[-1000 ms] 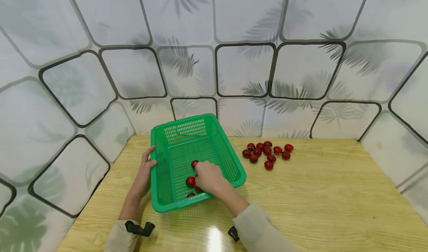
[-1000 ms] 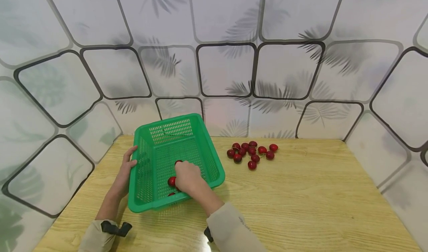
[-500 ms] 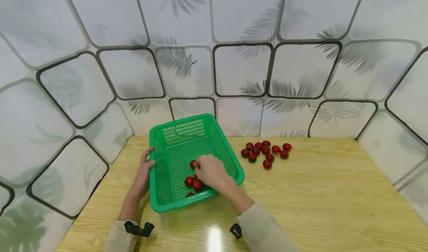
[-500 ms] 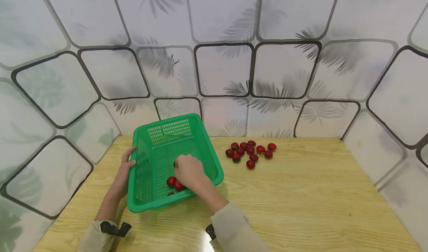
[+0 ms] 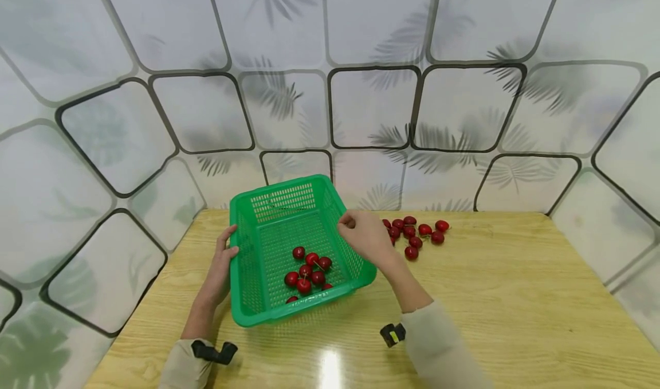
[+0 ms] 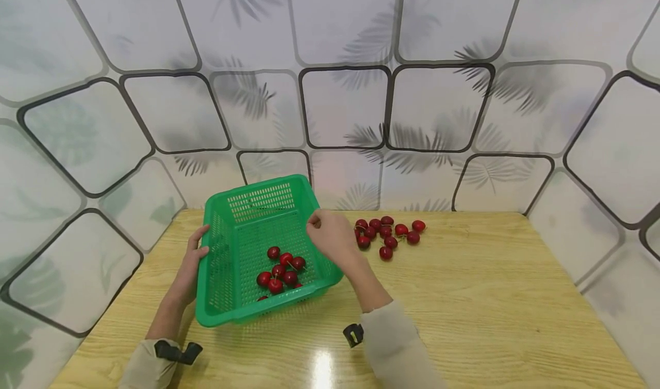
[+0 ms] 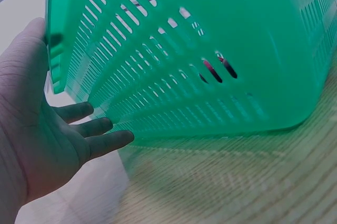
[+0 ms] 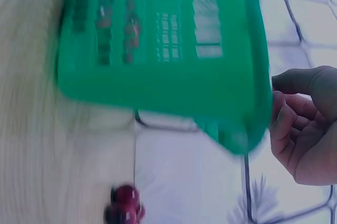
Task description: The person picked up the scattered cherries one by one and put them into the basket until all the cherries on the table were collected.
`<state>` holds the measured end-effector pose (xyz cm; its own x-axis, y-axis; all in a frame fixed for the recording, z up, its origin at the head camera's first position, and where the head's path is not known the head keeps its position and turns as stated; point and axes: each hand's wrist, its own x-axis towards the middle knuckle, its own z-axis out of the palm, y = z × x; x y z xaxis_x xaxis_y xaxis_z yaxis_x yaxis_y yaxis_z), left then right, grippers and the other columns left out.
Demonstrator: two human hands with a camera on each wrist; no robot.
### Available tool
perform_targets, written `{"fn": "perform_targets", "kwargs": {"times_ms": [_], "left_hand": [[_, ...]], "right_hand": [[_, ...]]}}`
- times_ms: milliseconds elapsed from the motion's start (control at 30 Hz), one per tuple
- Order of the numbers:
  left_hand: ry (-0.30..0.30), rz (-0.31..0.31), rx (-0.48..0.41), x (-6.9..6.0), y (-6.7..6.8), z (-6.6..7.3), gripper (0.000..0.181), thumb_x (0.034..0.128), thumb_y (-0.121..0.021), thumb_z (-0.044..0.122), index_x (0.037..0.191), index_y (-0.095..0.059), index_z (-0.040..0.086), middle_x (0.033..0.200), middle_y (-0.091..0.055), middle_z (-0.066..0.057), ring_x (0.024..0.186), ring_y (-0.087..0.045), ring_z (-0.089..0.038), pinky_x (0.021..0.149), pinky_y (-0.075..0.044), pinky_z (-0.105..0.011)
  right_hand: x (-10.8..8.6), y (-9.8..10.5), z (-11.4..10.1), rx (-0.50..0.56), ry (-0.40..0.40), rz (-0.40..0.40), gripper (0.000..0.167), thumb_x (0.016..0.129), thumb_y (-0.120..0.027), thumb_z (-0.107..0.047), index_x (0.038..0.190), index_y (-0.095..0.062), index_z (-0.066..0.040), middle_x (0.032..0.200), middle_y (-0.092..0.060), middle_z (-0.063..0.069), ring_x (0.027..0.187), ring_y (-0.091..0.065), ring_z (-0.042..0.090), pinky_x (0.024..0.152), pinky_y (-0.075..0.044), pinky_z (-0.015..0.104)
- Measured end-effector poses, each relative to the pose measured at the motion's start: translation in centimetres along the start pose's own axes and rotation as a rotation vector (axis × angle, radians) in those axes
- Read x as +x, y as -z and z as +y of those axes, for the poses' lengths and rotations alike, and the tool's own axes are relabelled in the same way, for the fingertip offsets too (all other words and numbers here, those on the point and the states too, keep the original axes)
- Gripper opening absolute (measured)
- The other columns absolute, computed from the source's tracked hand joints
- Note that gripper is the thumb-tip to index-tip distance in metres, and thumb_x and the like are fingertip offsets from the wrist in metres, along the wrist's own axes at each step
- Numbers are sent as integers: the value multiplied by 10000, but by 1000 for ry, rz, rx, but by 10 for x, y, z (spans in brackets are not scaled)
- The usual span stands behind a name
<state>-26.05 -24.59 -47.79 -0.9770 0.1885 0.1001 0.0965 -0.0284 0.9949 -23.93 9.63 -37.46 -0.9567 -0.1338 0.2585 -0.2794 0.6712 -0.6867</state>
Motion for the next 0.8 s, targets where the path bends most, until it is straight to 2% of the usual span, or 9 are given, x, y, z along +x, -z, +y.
{"fn": "perform_targets", "kwargs": {"times_ms": [100,200,333,433,500,600,700,800], "left_hand": [[-4,4,-4,0,-1,1,475,1086,-295,254,1531,-131,246,1440,-246,-274,1000,-604,-111,779,-540,-248],[-4,9,-4,0,-1,2,474,1086,-298,259,1532,-137,248,1436,-251,-267,999,-603,-111,778,-539,-247],[1,7,1,0,-1,1,480,1088,-293,260,1536,-122,237,1447,-240,-265,1006,-599,-118,780,-540,-253],[9,6,4,0,-1,2,482,1085,-294,255,1535,-120,239,1457,-234,-270,1008,-595,-116,786,-538,-255],[15,14,1,0,-1,1,478,1082,-301,253,1530,-133,252,1455,-239,-270,1007,-596,-115,787,-536,-256],[14,24,3,-1,1,1,473,1083,-300,254,1528,-142,258,1449,-246,-266,1013,-591,-114,790,-536,-258],[5,20,7,-1,1,0,474,1086,-293,259,1534,-135,253,1452,-244,-262,1021,-588,-113,792,-534,-256],[3,13,0,0,0,0,480,1086,-295,260,1539,-136,248,1450,-248,-266,1017,-591,-114,789,-533,-253]], "right_hand": [[1,18,19,15,-59,44,179,949,-594,-149,998,-730,-44,926,-718,95,809,-659,234,718,-544,401],[3,36,45,-20,-119,78,211,936,-571,-143,1016,-718,-15,953,-714,134,820,-656,263,728,-541,420],[3,57,88,-131,-213,85,225,890,-545,-100,989,-702,26,912,-707,163,721,-635,246,617,-521,371],[-1,70,118,-172,-292,33,176,871,-524,-56,841,-673,32,734,-665,135,568,-568,198,494,-443,301],[-4,75,134,-162,-339,-7,222,874,-509,-44,680,-611,-7,603,-609,84,493,-527,164,463,-410,270],[-7,77,152,-98,-410,-59,376,905,-486,-60,533,-482,-111,474,-528,24,428,-524,146,456,-457,282],[-9,75,164,-38,-459,-73,442,947,-494,-100,510,-443,-143,452,-532,22,421,-560,156,496,-525,318],[-10,71,172,-39,-479,-69,466,975,-522,-152,518,-434,-147,436,-519,19,400,-543,149,473,-502,307]]}}
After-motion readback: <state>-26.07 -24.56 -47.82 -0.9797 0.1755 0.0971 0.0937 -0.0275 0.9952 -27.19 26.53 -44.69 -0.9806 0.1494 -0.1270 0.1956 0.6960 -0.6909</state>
